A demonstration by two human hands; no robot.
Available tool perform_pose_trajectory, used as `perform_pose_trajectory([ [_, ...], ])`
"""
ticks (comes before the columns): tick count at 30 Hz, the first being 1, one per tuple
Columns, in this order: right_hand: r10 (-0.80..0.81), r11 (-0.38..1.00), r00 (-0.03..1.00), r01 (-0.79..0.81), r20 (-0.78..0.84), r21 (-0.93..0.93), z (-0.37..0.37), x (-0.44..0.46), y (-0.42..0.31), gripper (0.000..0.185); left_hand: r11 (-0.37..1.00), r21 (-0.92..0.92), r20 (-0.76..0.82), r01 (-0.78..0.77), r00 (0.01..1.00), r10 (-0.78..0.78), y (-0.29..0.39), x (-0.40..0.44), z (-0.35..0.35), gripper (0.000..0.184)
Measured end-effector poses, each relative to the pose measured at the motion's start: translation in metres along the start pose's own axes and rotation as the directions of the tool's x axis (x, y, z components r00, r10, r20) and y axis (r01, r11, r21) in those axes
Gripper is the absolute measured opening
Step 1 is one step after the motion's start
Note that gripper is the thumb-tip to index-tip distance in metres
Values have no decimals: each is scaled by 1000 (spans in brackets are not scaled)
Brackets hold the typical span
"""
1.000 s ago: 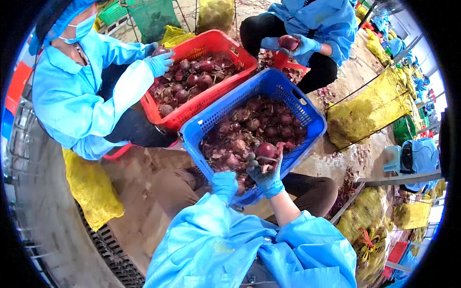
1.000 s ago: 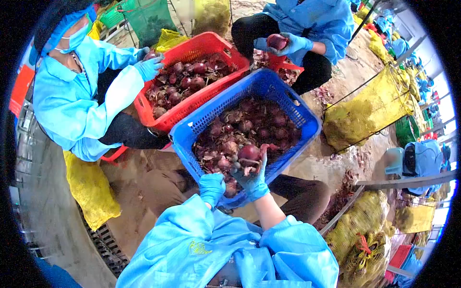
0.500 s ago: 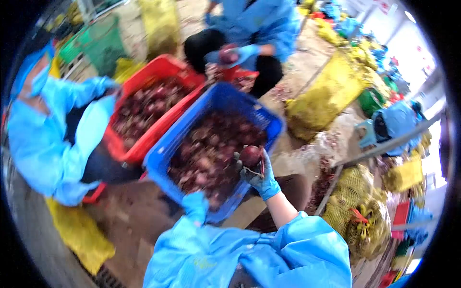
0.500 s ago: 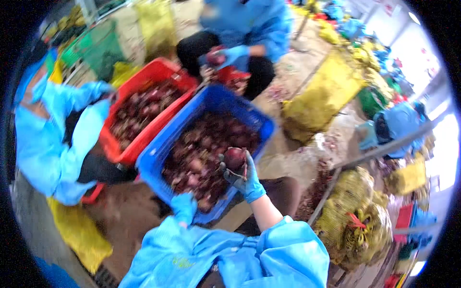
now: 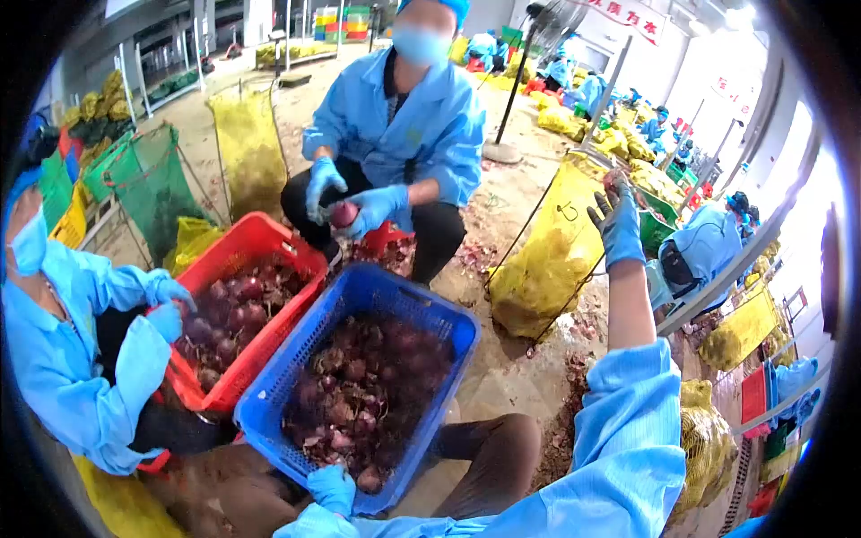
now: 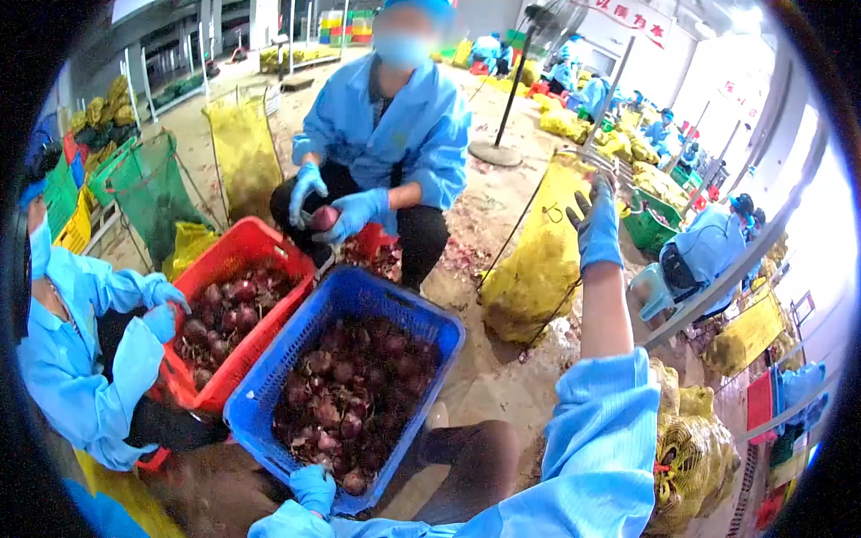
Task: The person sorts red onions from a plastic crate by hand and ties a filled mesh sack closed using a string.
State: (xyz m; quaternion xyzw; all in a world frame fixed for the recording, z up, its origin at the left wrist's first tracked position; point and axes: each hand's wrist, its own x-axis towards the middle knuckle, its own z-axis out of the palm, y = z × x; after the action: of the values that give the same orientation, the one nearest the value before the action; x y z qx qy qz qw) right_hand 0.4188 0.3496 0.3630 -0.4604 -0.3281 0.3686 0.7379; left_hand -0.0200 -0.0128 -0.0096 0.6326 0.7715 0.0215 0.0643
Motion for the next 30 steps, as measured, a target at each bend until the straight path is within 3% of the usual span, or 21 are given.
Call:
perform_pose_trajectory([
  [1, -32, 999, 999, 33, 17, -27, 13, -26, 6, 45, 998, -62, 1, -10, 1000, 10, 0, -1, -6, 15],
  [3, 30, 990, 930, 22, 367, -137, 15, -67, 45, 43, 989, -111, -152, -99, 985, 81, 1, 5, 1, 13],
  [5, 314, 930, 779, -136, 543, -343, 32, -129, 95, 38, 995, -98, -122, -36, 992, 24, 1, -2, 4, 10],
  [6, 494, 864, 643, -289, 586, -412, 34, -150, 138, 36, 996, -90, -111, -29, 994, 19, 2, -1, 1, 10],
  [7, 489, 861, 554, -181, 674, -476, 21, -174, 192, 32, 993, -119, -77, -12, 997, 3, 4, 1, -3, 11],
  [8, 460, 881, 289, -35, 840, -471, 14, -201, 244, 31, 988, -151, -91, -23, 996, 10, 2, 2, -4, 13],
  [9, 487, 735, 228, 415, 843, -536, 14, -242, 269, 33, 981, -187, -122, -42, 992, 19, 1, 1, -7, 14],
  [11, 778, 515, -56, 626, 625, -585, 17, -303, 312, 35, 981, -194, -60, -30, 998, 19, 4, 1, -18, 10],
  [12, 832, 447, -95, 699, 547, -559, 14, -332, 339, 37, 969, -241, -96, -43, 995, 20, 4, 0, -15, 10],
  [15, 958, 269, -178, 827, 223, -493, -15, -397, 425, 41, 968, -246, -103, -51, 994, 26, 3, 2, -11, 8],
  [17, 960, 161, 2, 816, 281, -555, -26, -428, 420, 43, 972, -228, -99, -49, 995, 26, 1, 1, -6, 10],
  [18, 972, 91, 21, 884, 233, -459, -21, -438, 412, 45, 969, -241, -101, -47, 995, 23, 2, 2, -8, 12],
  [21, 986, 40, 35, 898, 162, -439, -18, -443, 439, 48, 966, -258, -42, -29, 999, 19, 1, 3, -14, 16],
  [22, 980, 115, -42, 918, 195, -380, -17, -434, 436, 47, 962, -270, -26, -34, 999, 28, 0, 3, -13, 17],
  [23, 980, 113, -42, 920, 192, -375, -15, -427, 435, 47, 958, -284, -9, -34, 999, 33, 1, 3, -12, 19],
  [25, 982, 122, 2, 750, 187, -650, -7, -414, 433, 47, 953, -301, 8, -21, 1000, 25, 3, 1, -16, 17],
  [26, 959, 256, -99, 706, 266, -660, -7, -412, 437, 51, 956, -295, 67, 3, 998, 18, 4, 0, -21, 15],
  [27, 928, 371, -264, 671, 262, -642, -7, -419, 442, 52, 958, -285, 103, 19, 995, 11, 5, 5, -25, 13],
  [28, 896, 442, -416, 799, 157, -407, 7, -434, 429, 55, 962, -273, 86, -1, 996, 26, 3, 5, -21, 12],
  [29, 935, 331, -249, 866, 251, -375, 6, -449, 409, 51, 966, -258, 50, -23, 998, 37, 3, -1, -15, 11],
  [30, 968, 140, -52, 923, 244, -358, 5, -466, 405, 40, 969, -245, 65, -14, 997, 31, 5, 0, -22, 9],
])
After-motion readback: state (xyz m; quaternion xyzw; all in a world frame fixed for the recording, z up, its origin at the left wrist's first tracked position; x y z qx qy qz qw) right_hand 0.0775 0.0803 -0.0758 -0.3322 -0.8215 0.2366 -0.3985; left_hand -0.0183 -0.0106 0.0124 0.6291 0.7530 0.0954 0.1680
